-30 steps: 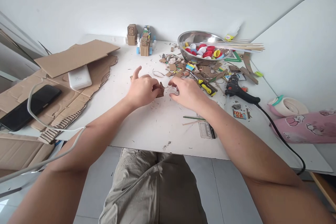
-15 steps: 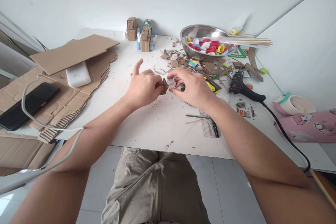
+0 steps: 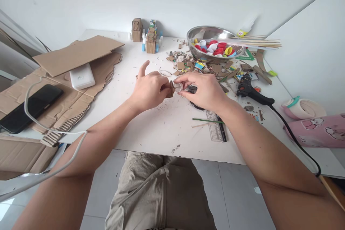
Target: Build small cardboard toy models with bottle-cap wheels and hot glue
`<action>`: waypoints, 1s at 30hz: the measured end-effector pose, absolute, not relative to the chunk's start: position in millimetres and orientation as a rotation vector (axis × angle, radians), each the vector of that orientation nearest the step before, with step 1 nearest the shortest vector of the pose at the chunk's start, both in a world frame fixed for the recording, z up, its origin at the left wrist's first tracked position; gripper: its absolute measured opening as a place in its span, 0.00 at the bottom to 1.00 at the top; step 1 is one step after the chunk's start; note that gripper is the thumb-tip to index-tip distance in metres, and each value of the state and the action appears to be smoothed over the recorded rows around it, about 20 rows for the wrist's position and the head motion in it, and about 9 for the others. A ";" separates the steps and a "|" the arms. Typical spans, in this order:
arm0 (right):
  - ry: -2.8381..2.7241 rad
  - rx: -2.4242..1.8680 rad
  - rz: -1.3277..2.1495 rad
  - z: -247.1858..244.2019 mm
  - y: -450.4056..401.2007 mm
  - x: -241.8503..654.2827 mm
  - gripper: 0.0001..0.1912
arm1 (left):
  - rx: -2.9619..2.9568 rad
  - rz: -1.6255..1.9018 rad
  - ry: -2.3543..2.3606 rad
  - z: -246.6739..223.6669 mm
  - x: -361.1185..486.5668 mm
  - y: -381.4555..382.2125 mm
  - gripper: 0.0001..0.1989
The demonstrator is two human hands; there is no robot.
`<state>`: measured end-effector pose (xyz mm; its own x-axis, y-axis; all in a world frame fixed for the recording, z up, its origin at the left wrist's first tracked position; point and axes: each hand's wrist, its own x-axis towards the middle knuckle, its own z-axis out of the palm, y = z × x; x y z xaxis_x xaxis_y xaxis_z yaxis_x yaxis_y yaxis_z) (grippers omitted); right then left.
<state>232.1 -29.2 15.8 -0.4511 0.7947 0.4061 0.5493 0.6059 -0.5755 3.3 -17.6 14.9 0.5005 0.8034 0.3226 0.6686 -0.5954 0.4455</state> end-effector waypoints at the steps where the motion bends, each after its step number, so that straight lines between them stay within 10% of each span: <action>1: -2.164 -1.055 0.500 16.0 -29.3 233.4 0.14 | 2.470 0.743 1.238 14.8 3.3 -17.8 0.11; 30: -1.839 -0.932 0.661 14.5 -60.0 236.4 0.07 | 2.405 0.728 1.125 25.6 -0.5 -33.2 0.09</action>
<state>236.4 -60.0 14.5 -0.2708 0.8232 0.4990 0.3171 0.5657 -0.7612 -0.5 -33.2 25.6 0.5439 0.7875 0.2900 0.5868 -0.6039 0.5394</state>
